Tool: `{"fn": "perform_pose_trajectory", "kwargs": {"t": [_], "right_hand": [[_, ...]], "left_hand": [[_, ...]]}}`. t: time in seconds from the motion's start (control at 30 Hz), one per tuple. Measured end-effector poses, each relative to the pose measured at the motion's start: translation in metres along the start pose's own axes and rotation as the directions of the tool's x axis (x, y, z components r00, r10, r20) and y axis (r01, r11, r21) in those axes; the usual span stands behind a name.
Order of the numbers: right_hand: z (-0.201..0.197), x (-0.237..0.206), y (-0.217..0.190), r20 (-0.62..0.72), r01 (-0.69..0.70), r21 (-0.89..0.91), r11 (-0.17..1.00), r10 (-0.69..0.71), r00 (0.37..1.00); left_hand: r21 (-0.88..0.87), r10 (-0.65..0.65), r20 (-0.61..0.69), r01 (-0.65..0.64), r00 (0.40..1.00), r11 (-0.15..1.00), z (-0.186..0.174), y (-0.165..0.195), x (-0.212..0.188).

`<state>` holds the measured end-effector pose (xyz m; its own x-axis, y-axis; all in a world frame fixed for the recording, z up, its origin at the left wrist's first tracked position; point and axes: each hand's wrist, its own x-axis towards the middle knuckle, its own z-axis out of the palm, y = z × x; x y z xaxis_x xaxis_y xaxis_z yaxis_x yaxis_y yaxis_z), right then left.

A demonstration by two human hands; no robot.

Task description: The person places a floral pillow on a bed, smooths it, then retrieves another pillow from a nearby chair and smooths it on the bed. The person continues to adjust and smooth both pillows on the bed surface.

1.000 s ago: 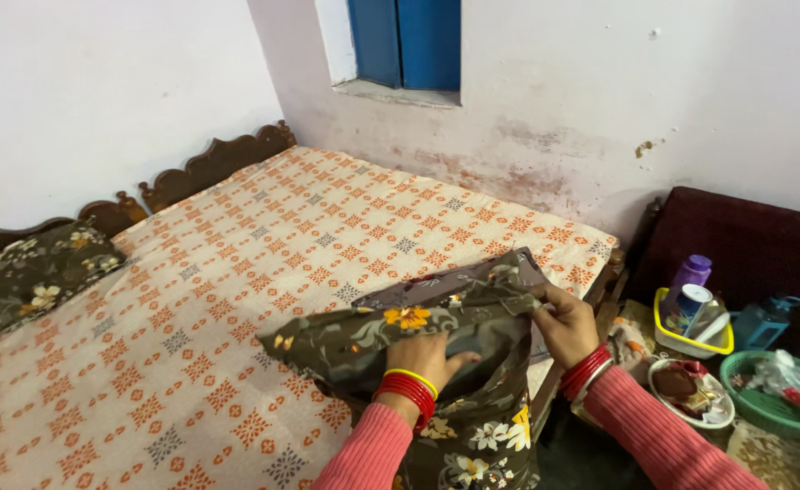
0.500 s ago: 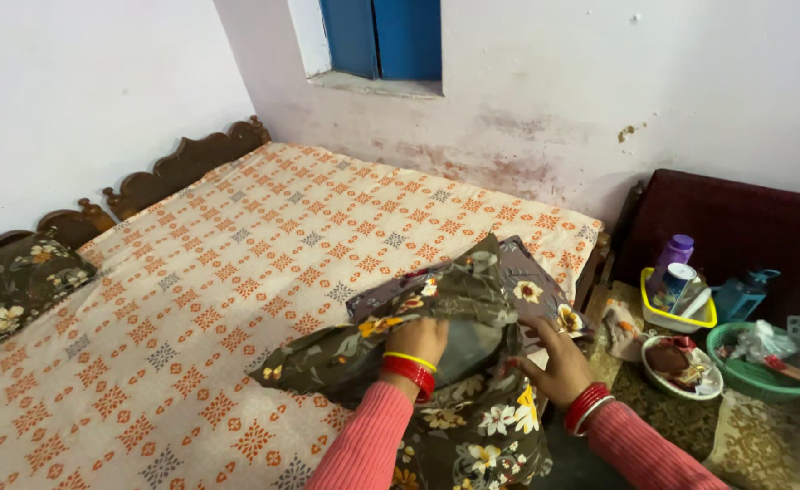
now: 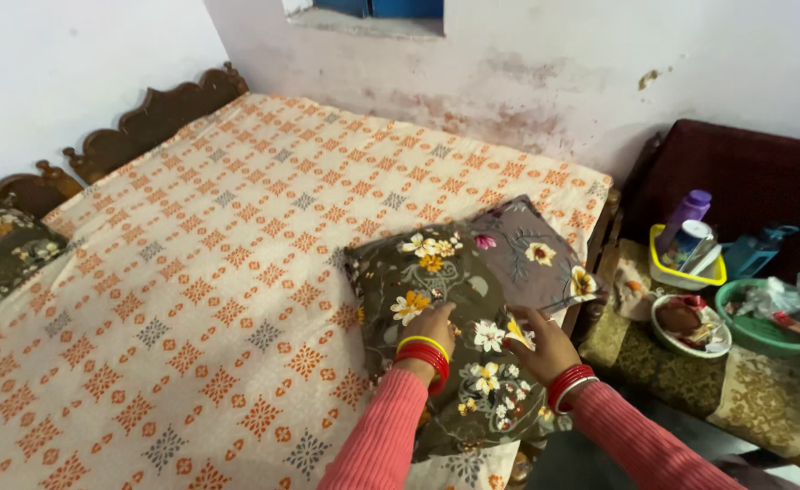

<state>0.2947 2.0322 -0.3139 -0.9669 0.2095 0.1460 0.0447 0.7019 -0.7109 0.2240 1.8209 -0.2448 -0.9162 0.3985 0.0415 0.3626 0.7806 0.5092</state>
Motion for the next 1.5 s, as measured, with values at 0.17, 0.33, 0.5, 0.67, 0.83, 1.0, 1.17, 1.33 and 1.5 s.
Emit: {"fn": "perform_pose_trajectory", "kwargs": {"t": [0.17, 0.33, 0.5, 0.67, 0.83, 1.0, 1.17, 1.33, 1.5], "right_hand": [[0.047, 0.01, 0.029, 0.068, -0.081, -0.019, 0.997, 0.082, 0.994], [0.099, 0.017, 0.092, 0.176, -0.224, -0.058, 0.973, 0.231, 0.957], [0.134, 0.029, 0.159, 0.193, -0.216, -0.239, 0.947, 0.264, 0.945], [0.152, 0.028, 0.204, 0.088, -0.282, -0.484, 0.829, 0.366, 0.926], [0.164, 0.01, 0.241, 0.159, -0.513, -0.011, 0.858, 0.508, 0.847], [0.168, -0.004, 0.271, 0.347, -0.711, 0.342, 0.614, 0.621, 0.703], [0.153, -0.014, 0.273, 0.492, -0.873, 0.444, 0.203, 0.759, 0.427], [0.098, -0.01, 0.248, 0.547, -0.81, 0.556, 0.188, 0.651, 0.526], [0.041, 0.051, 0.189, 0.281, -0.751, 0.189, 0.633, 0.698, 0.659]], "left_hand": [[0.117, -0.016, 0.047, 0.01, 0.999, 0.993, 0.052, -0.055, -0.004], [-0.046, -0.2, 0.048, 0.202, 0.979, 0.978, 0.111, -0.103, -0.013], [-0.05, -0.409, -0.052, 0.407, 0.911, 0.912, 0.167, -0.134, -0.022], [0.108, -0.765, 0.24, 0.767, 0.597, 0.632, 0.209, -0.171, -0.034], [-0.282, -0.874, 0.05, 0.846, 0.484, 0.452, 0.258, -0.216, -0.061], [-0.384, -0.837, 0.25, 0.843, 0.487, 0.376, 0.283, -0.251, -0.078], [-0.608, -0.701, 0.505, 0.784, 0.504, 0.126, 0.271, -0.262, -0.083], [-0.64, -0.551, 0.469, 0.696, 0.69, 0.326, 0.216, -0.253, -0.08], [-0.44, -0.709, 0.27, 0.739, 0.651, 0.511, 0.111, -0.201, -0.018]]}}
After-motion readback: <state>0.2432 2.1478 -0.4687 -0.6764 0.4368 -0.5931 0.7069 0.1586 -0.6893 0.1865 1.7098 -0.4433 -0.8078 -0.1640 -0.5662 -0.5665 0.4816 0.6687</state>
